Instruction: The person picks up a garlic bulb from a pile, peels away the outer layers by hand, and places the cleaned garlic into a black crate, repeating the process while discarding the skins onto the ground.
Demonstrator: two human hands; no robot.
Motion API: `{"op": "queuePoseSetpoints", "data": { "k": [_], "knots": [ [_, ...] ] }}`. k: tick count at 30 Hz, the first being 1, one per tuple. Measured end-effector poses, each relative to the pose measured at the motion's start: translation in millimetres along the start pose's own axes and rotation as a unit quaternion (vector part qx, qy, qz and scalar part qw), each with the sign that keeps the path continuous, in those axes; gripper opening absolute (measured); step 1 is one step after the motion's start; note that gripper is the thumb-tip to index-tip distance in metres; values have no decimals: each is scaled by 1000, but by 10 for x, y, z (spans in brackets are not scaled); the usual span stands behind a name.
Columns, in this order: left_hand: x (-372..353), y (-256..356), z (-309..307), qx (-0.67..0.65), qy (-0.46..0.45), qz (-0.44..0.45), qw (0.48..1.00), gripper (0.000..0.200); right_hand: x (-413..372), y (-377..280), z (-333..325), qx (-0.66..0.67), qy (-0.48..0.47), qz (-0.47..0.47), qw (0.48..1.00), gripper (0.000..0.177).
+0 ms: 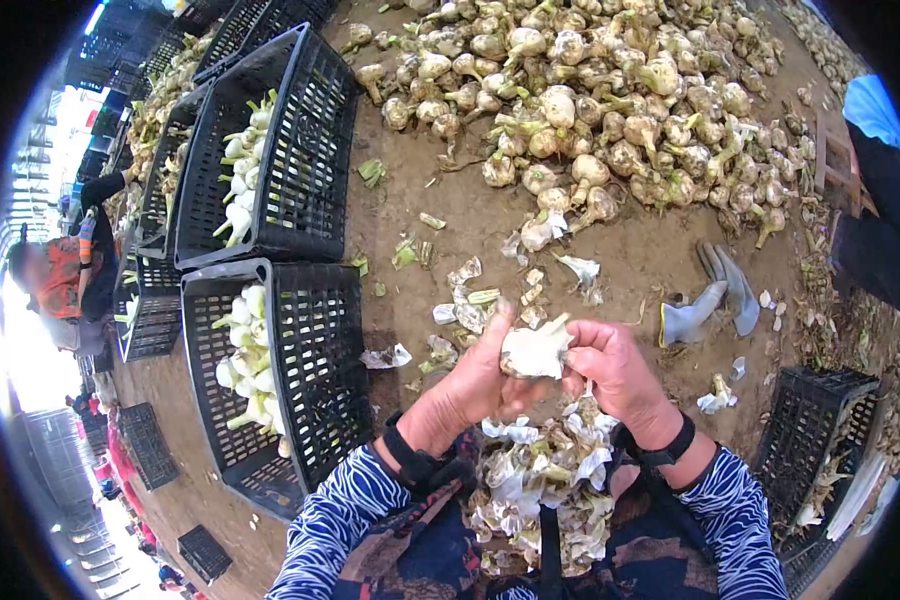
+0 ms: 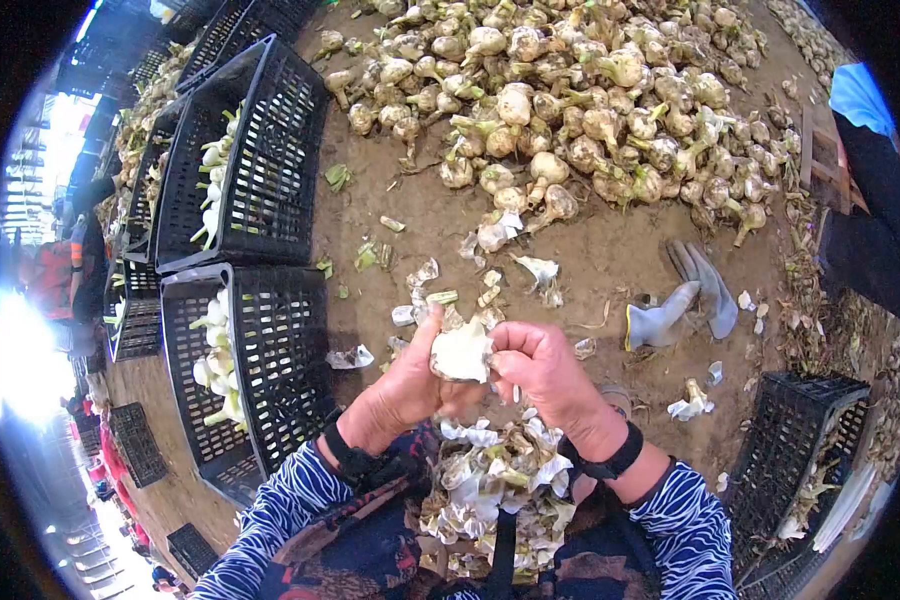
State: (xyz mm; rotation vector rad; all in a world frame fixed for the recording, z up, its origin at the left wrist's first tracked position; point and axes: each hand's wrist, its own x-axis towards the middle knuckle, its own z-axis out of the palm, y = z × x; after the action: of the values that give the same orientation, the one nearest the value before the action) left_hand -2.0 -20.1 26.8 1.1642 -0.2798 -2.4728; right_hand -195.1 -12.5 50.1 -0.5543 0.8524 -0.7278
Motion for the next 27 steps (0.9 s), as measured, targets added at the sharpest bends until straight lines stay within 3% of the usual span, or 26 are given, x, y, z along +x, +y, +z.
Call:
{"op": "queuePoseSetpoints", "data": {
  "k": [1, 2, 4, 5, 8, 9, 10, 12, 13, 17, 19, 20, 22, 24, 27],
  "knots": [
    [-23, -3, 51, 52, 58, 38, 996, 74, -11, -9, 15, -21, 15, -19, 999, 11],
    [-54, 0, 132, 53, 57, 38, 996, 74, -21, -10, 28, -42, 31, -37, 998, 11],
    [-112, 12, 269, -10, 31, 214, 976, 62, -35, 1, 58, -81, 49, -78, 992, 12],
    [-98, -50, 169, 5, -46, 239, 970, 62, -38, 11, 79, -119, 66, -116, 984, 13],
    [-41, -113, 120, 77, 10, 279, 957, 67, -24, 90, 126, -193, 24, -161, 968, 15],
    [-45, -75, 99, 22, 32, 235, 971, 69, -37, 50, 127, -99, 29, -58, 993, 14],
    [-84, -53, 78, 23, 32, 235, 971, 69, -41, 37, 107, -99, 29, -59, 993, 14],
    [-139, 5, 48, -110, -91, 174, 974, 68, -34, 5, 65, 175, 15, -27, 984, 13],
    [-103, -11, 17, -77, -90, 187, 975, 67, -33, -10, 69, 229, 24, -24, 973, 14],
    [-152, 55, 76, -51, -77, 203, 975, 67, -13, -56, 93, 232, 27, -29, 972, 14],
    [-141, 104, 121, 62, -30, 262, 963, 67, 3, -64, 102, -10, 62, -77, 995, 15],
    [-127, 116, 116, 63, -30, 263, 962, 67, 12, -90, 120, -10, 61, -78, 995, 15],
    [-105, 90, 99, 91, 42, 239, 966, 68, 0, -147, 147, 52, 39, -55, 996, 16],
    [-159, 130, 54, 73, 2, 209, 975, 66, 40, -173, 74, 94, 38, -44, 994, 19],
    [-215, 182, 48, 207, -50, 218, 953, 69, 118, -155, -87, 229, 32, -75, 970, 24]
  ]
}}
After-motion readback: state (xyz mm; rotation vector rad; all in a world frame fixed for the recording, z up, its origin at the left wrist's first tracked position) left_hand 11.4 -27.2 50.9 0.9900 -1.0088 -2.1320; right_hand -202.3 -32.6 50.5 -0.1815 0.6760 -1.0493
